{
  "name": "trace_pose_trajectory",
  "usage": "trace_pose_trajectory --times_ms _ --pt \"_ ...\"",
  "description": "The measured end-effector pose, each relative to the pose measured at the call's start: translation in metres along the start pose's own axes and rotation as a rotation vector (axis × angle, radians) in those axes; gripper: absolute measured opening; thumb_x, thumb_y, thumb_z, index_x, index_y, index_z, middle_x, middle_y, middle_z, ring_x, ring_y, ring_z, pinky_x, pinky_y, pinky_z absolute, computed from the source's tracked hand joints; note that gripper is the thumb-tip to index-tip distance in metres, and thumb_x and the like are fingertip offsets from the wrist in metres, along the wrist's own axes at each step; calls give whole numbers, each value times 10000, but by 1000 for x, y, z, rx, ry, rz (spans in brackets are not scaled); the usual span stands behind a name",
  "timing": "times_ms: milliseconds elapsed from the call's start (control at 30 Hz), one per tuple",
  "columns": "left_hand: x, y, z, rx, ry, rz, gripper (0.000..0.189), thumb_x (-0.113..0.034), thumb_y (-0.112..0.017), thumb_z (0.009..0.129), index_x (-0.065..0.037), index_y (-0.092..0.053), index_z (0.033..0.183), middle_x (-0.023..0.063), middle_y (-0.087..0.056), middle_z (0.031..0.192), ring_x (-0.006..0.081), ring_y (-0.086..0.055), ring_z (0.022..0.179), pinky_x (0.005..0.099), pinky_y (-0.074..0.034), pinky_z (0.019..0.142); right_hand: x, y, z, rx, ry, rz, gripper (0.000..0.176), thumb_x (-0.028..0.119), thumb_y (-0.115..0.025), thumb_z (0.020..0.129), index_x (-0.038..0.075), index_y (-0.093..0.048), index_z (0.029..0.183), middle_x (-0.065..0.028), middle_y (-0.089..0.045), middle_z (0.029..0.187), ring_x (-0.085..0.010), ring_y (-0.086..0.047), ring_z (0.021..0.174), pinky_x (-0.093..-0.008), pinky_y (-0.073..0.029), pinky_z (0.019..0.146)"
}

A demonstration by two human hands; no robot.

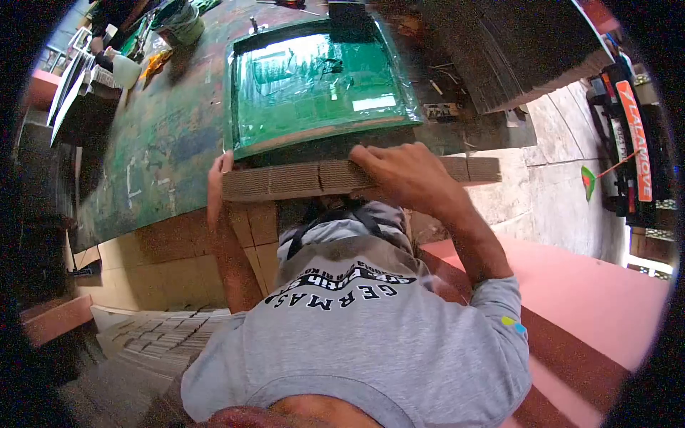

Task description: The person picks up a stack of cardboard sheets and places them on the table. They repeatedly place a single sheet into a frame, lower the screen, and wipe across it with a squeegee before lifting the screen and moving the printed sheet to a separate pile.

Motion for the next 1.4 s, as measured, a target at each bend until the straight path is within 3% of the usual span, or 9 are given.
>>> trace_pose_trajectory --times_ms 133,333,400,600,733,833,1067,1133,1400 --pt "-5 -7 12 5 144 -79 542 -482 -591 940 24 -629 1131 68 -641 930 134 -608 734 308 -478 668 -1 1 -27 43 -84 3 440 410 -704 837 102 -479 1056 -100 -674 945 -330 -680 807 -442 -521 625" --pt "-91 21 -6 -98 -88 -339 342 -436 -608 945 -100 -604 877 -25 -490 742 97 -487 684 273 -410 678 -5 13 -33 -57 17 -13 451 350 -779 771 107 -521 1050 -91 -684 912 -296 -691 771 -402 -530 614" --pt "-123 32 3 -118 -219 -362 385 -381 -652 925 -24 -672 1068 1 -644 901 101 -551 790 253 -449 730 -11 16 -22 -44 22 -24 484 308 -820 731 106 -548 1077 -96 -688 895 -292 -697 771 -387 -539 626" --pt "-187 50 58 -88 -311 -275 439 -417 -711 885 -26 -671 1079 10 -659 856 77 -558 746 233 -449 714 -57 29 42 -441 203 -267 465 255 -755 784 130 -542 1178 -96 -696 919 -295 -702 776 -405 -554 617" --pt "-207 51 69 -134 -370 -296 447 -414 -746 861 -24 -655 1060 32 -663 841 70 -590 747 217 -460 705 -126 -4 102 -414 152 -447 572 205 -734 794 138 -512 1316 -118 -691 1034 -309 -701 796 -416 -560 637" --pt "-210 52 79 -122 -388 -340 362 -447 -735 866 -127 -667 1023 -68 -574 781 21 -473 657 193 -390 643 -168 -31 145 -508 235 -484 597 211 -705 805 112 -487 1352 -151 -636 1222 -337 -660 1015 -445 -545 796" --pt "-214 56 74 -130 -320 -247 419 -481 -720 868 -110 -659 1053 -31 -609 830 46 -550 760 210 -427 695 -212 -95 195 -346 119 -652 539 190 -659 860 96 -503 1367 -133 -631 1251 -335 -655 1037 -434 -531 863" --pt "-212 58 75 -72 -345 -253 444 -489 -713 871 -93 -657 1064 -16 -618 869 64 -553 796 224 -429 720 -201 -101 183 -554 283 -552 598 145 -567 878 188 -428 1458 -108 -545 1401 -304 -637 1092 -453 -533 923" --pt "-215 51 67 -117 -333 -418 400 -342 -772 858 -18 -644 1054 51 -655 844 72 -591 751 191 -454 675 -208 -113 178 -549 256 -667 530 147 -614 867 97 -483 1378 -132 -574 1349 -300 -589 1190 -437 -503 970"
Point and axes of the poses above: each hand's wrist, its own z-axis towards the middle knuckle, its own y-axis out of the back of the hand, x = y × z, the point moved 4 cm from there along z, towards the middle knuckle
